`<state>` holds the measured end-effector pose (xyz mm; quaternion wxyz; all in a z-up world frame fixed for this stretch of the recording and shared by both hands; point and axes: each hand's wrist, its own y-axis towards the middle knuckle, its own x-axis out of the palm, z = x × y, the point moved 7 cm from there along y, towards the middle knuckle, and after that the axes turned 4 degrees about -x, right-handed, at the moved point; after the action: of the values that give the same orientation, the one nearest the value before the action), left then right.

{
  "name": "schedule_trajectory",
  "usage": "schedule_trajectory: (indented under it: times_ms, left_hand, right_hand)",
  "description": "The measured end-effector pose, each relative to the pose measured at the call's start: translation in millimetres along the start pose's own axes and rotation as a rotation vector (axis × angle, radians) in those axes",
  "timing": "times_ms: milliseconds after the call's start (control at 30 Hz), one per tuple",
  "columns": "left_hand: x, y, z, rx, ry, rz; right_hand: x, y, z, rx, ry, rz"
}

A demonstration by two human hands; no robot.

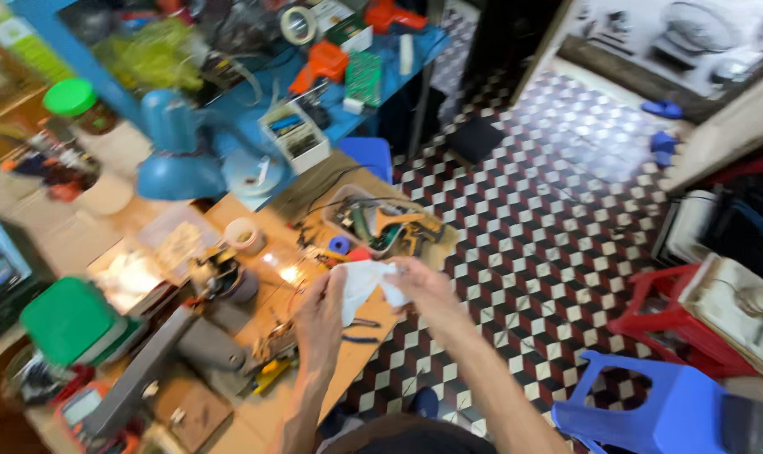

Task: The person works at a cluttered workbench, manipulating wires and small electrical components. They use pliers and a screwdriver to adjust parts of a motor-like assembly, then wipe the components with a cloth. The person also handles a power strip and plugs it into a wall socket before returning to the workbench to continue adjustments.

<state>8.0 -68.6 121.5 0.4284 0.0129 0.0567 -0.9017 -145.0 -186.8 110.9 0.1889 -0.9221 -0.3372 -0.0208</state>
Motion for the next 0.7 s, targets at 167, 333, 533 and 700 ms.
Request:
schedule_trajectory:
  times_ms: [167,333,533,700]
  left_hand:
    - [-12.3,-5.0,8.5,-0.040,-0.078,-0.046]
    - [-17.6,-11.5,11.5,-0.067,-0.088,-0.080]
    - [-18.1,-9.8,-5.8,-0.080,-0.312,-0.063]
    - [-25.4,-13.4,-27.7,-0.162,-0.396,-0.026]
  right_hand:
    - [-37.7,22.3,-1.1,-0.102,0.414,0.049]
    - [-15.4,15.2,-20.5,-0.179,0.782,-0.045]
    - [47.0,-7.5,2.1,0.086,0.363,-0.009]
    - [73.8,-4.7,29.2,0.028,0.186,-0.053]
